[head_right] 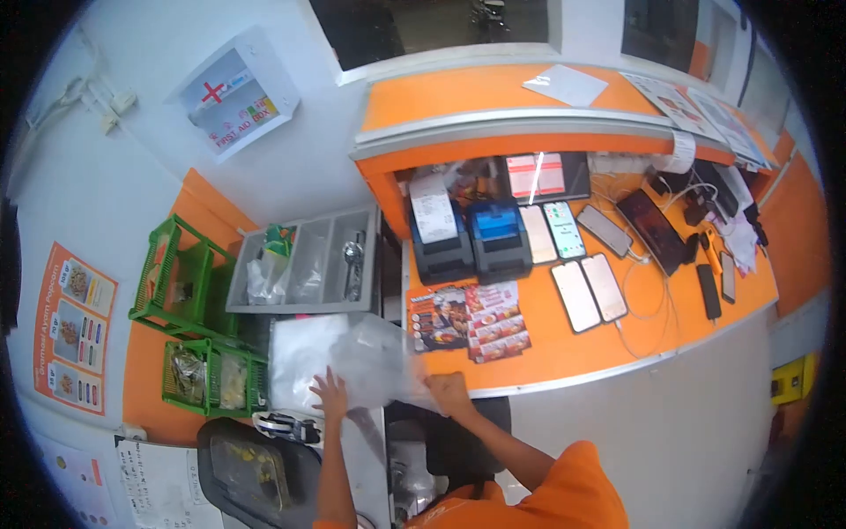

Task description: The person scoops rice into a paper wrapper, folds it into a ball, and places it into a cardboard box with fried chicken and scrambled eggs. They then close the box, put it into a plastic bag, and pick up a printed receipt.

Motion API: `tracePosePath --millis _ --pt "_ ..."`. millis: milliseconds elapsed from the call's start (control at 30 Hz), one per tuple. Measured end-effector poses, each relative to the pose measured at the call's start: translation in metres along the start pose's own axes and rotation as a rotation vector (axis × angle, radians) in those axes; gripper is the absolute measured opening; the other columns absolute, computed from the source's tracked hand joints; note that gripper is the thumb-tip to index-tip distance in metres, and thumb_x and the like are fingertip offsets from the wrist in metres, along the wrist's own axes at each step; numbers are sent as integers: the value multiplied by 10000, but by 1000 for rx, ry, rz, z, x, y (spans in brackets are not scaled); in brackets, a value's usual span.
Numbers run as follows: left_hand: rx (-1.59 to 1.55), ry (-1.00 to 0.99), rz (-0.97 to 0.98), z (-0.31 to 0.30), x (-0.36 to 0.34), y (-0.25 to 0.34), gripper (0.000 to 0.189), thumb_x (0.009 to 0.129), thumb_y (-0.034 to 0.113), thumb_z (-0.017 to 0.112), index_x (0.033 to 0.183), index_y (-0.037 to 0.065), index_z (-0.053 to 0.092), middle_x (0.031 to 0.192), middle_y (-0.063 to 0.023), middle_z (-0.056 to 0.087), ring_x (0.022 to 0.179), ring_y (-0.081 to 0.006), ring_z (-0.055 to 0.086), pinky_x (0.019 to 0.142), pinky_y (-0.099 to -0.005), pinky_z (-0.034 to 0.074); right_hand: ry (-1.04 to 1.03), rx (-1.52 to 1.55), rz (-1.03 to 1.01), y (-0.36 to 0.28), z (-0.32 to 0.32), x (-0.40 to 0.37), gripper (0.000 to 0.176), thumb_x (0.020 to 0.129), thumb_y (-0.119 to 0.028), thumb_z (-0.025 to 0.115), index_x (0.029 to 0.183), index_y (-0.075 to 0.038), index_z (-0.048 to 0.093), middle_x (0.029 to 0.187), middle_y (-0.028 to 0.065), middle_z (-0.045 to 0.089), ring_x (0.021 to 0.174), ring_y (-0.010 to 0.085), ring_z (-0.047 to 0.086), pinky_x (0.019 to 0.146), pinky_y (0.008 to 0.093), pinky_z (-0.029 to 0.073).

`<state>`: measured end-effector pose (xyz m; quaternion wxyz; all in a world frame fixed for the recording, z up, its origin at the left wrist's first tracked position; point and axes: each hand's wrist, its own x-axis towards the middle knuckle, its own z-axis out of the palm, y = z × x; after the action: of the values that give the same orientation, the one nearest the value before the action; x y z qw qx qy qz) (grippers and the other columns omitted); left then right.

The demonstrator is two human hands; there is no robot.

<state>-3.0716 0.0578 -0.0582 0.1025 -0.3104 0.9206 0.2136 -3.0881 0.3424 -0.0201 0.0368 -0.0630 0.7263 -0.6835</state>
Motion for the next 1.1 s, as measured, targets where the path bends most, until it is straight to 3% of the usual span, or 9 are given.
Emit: tracePosePath --millis 67,167,267,333,400,567,867,900,1100 --pt "6 0 -9 -9 -8 9 570 876 470 337 1349 165 245 1392 -241 99 1271 -463 51 917 -675 123 71 144 218 -60 -44 -7 406 740 -161 689 455 -42 426 468 -15 408 524 24 367 453 257 312" --pt "-439 546 334 -3 -27 14 579 889 475 311 1275 47 353 1319 -220 289 1236 -370 257 975 -508 238 15 367 13 -122 -77 -21 397 691 -139 719 481 1 413 479 13 386 528 89 369 561 275 370" --pt "-909 416 186 5 -109 47 563 899 450 340 1213 -12 410 1206 -182 428 1130 -282 413 956 -378 304 -200 640 -321 -173 -91 -47 342 662 -113 729 493 13 459 510 31 448 544 148 420 721 336 426" --pt "-1829 -452 145 53 -159 43 500 898 416 385 1182 7 427 1186 -174 457 1091 -265 450 942 -387 329 -272 747 -498 -202 -88 -69 319 658 -101 724 505 21 471 547 35 479 549 193 449 826 410 426" --pt "-2106 -957 -3 51 -217 60 479 875 375 425 1185 9 423 1180 -166 463 1078 -258 459 922 -378 347 -447 534 -744 -210 -85 -90 309 693 -92 691 517 19 464 552 54 472 544 220 462 859 476 413" --pt "-2052 -921 170 -38 -270 62 467 818 270 522 1195 16 412 1165 -147 478 1047 -240 481 871 -355 392 -743 7 -941 -230 -73 -161 256 702 -91 664 540 9 493 528 91 464 596 270 504 737 413 462" --pt "-1369 -450 492 -76 -321 5 394 787 86 576 1150 7 444 1117 -121 498 924 -160 512 736 -284 443 -1311 -387 -611 -190 -8 -288 246 722 -194 590 616 15 514 598 113 492 652 289 503 632 360 421" --pt "-1211 -42 465 -70 -329 -2 219 792 86 570 988 -8 540 898 -52 564 758 -89 508 643 -233 426 -1176 -339 -661 -188 -5 -301 243 711 -199 613 641 13 516 663 121 500 696 288 501 652 359 419" --pt "-752 -70 699 -112 -407 -37 104 740 27 545 787 -20 625 633 -49 590 579 -83 533 534 -216 413 57 -329 -693 -171 1 -345 629 565 -170 761 1088 -27 442 1051 159 437 974 325 427 836 424 339"
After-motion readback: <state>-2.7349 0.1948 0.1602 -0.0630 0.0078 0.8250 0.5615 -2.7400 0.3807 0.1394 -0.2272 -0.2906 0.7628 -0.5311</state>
